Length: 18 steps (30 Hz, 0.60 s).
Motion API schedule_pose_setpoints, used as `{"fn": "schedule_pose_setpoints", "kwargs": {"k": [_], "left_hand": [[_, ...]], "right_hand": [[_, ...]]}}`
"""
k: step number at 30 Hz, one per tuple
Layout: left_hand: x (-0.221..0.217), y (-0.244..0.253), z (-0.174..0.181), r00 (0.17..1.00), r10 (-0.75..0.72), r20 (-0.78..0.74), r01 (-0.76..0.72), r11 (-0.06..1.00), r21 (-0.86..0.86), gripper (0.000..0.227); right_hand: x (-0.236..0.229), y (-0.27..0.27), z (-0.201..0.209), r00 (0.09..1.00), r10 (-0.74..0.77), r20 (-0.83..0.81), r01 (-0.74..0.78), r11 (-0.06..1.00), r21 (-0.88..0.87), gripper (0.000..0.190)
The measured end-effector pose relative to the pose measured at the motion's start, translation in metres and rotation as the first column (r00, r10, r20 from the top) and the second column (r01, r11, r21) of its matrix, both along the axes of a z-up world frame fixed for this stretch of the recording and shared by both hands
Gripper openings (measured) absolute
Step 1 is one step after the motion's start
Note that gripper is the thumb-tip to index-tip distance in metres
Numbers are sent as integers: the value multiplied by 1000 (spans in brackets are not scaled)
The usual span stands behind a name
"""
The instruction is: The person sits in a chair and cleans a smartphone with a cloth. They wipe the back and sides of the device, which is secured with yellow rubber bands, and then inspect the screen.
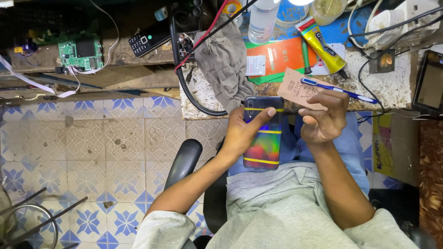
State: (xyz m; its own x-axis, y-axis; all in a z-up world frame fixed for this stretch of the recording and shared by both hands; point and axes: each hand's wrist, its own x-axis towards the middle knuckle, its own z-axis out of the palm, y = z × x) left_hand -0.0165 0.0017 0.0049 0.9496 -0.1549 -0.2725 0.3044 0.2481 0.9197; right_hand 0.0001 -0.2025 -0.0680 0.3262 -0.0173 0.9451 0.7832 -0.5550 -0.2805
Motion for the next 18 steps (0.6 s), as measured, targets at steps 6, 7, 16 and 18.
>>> {"fn": "schedule_pose_setpoints", "kwargs": {"k": [6,7,16,18], "left_hand": [[-5,-7,-27,999,22,23,-21,999,-27,15],[-4,-6,-27,999,23,23,-22,999,-28,15],[-3,3,-42,990,72,121,-74,997,13,11],[-7,-2,-26,969,17,246,-57,987,153,12]], "right_hand": [[1,24,38,970,187,-155,-201,976,-83,36],[3,24,38,970,187,-155,-202,976,-83,36],[3,19,29,970,141,-196,-140,990,16,32],[2,26,27,895,291,-339,-237,953,190,41]]}}
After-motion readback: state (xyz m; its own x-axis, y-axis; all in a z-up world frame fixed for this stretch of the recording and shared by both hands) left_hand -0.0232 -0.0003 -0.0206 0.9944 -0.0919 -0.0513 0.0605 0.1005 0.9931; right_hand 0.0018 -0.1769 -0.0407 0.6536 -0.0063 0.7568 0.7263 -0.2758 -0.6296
